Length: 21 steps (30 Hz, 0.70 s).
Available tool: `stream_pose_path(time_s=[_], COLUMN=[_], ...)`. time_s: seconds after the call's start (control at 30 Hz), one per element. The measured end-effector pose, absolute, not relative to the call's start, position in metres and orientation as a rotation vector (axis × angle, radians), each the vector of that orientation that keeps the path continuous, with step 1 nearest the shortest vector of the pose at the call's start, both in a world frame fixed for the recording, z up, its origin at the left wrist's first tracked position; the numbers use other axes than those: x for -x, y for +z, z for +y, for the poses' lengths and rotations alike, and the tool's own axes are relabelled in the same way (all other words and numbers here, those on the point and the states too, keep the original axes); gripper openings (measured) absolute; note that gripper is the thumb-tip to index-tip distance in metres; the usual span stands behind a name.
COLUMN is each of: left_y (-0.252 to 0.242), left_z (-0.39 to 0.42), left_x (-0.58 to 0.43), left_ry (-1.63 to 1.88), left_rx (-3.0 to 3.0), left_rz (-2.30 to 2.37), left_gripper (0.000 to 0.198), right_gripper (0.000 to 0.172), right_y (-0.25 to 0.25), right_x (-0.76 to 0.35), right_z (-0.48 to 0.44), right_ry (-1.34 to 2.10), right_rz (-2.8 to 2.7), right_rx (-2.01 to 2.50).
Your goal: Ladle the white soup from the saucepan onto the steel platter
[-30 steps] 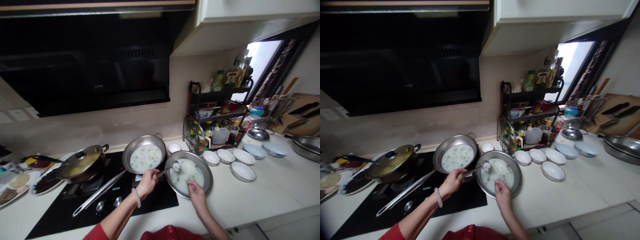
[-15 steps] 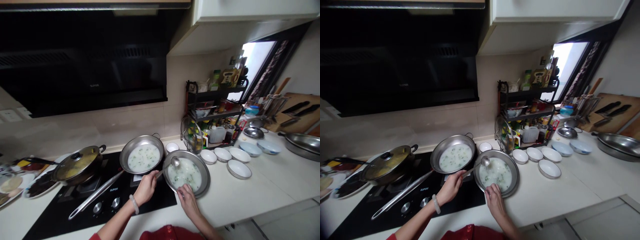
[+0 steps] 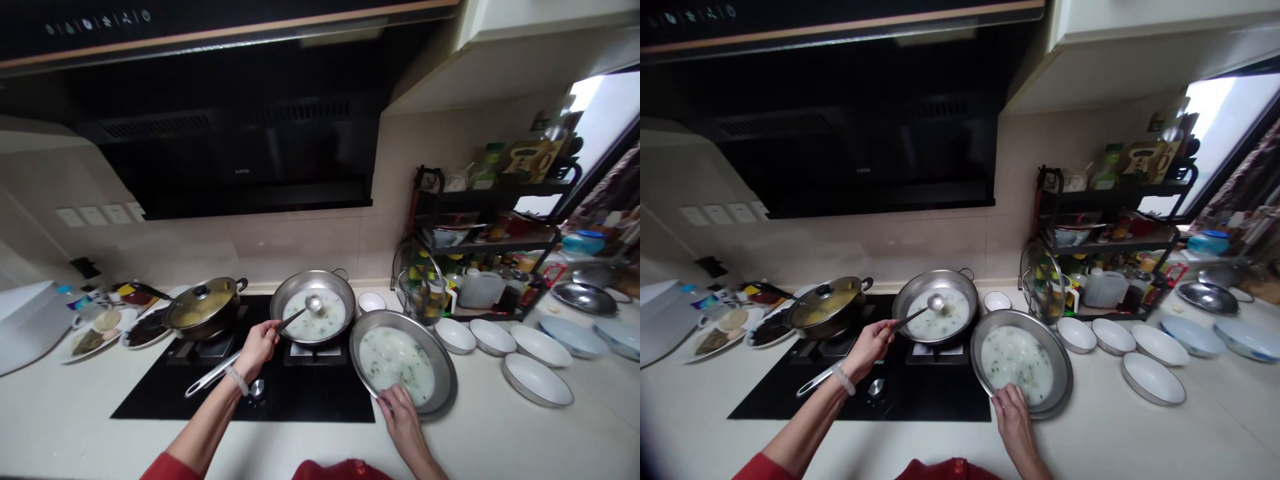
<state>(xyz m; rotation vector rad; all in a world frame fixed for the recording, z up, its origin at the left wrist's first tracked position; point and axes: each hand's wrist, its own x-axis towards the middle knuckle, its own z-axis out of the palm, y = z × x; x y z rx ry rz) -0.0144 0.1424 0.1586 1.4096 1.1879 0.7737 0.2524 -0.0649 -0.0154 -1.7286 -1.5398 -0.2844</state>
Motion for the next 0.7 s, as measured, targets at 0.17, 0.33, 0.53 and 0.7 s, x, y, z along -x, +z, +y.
stream_pose_path(time_s=[0.17, 0.33, 0.53, 0.7], left_y=[0.15, 0.151, 0.143, 0.135], left_z=[0.153, 0.149, 0.149, 0.152], left_x=[0.029, 0.029, 0.026, 0.024], left_ry=[0.691, 0.566, 0.628, 0.623], left_rx=[-1.84, -2.074, -1.99, -1.417], left_rz=[1.466, 1.527, 1.467, 1.385], left_gripper=[0.031, 0.033, 0.027, 0.022], right_gripper=[0.015, 0.015, 0.015, 0.015], right_y=[-0.018, -0.016, -0.012, -0.013], right_x=[-0.254, -0.255, -0.254, -0.255], right_z=[-0.064, -0.064, -0.064, -0.064], right_ry=[-0.308, -0.308, -0.298, -0.302], right_rz=[-1.557, -1.569, -1.556, -1.549], right_rx=[1.728, 1.699, 1.702, 1.71])
